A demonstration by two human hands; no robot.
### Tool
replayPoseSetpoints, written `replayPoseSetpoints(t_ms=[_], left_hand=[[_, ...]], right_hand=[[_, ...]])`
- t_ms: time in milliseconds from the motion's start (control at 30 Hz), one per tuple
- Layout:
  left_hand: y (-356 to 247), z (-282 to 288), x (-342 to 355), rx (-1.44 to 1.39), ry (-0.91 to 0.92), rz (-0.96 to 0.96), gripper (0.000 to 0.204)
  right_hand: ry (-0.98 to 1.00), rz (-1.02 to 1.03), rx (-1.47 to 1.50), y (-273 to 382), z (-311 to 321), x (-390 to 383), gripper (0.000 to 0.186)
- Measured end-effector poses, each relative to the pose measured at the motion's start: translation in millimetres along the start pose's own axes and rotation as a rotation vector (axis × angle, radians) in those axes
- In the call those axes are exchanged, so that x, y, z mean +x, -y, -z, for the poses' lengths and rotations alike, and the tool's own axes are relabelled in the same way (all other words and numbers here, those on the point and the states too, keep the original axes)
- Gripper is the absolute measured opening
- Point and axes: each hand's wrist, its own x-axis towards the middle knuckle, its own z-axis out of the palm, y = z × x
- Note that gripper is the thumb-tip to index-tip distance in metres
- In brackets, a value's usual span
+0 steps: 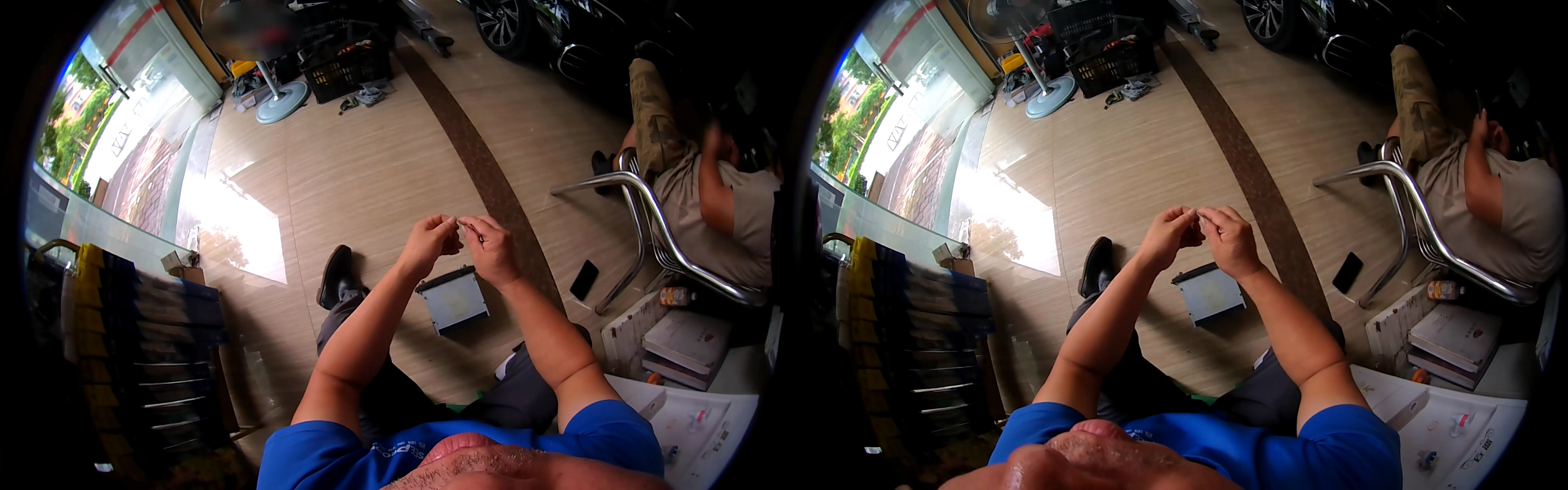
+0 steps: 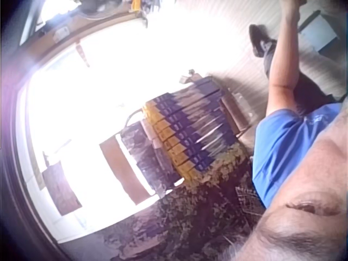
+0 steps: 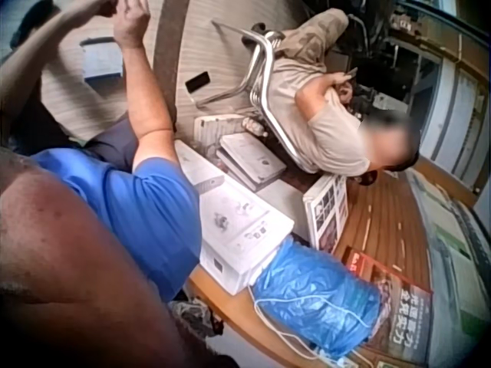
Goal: The person cleans and reassembles a car radio unit while sitting on a stool by hand.
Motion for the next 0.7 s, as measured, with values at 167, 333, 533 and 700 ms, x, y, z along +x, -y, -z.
replayPoseSetpoints(t_ms=[167, 333, 533, 700], left_hand=[[1.5, -1.4, 0.4, -0.003, 0.02, 0.0, 0.023], [-0.3, -6.9, -2.2, -0.054, -0.011, 0.019, 0.025], [-3.5, -6.5, -4.7, -0.062, -0.017, 0.041, 0.026], [-4.5, -6.0, -6.1, -0.022, -0.03, 0.025, 0.028]], right_hand=[[0.067, -0.075, 0.042, 0.3, -0.2, -1.6, 0.012], [0.069, -0.053, -0.027, -3.8, 0.1, -2.0, 0.013], [0.081, 0.024, -0.097, -1.7, 0.9, -2.1, 0.015], [0.097, 0.048, -0.135, -0.7, 1.8, -2.5, 0.016]])
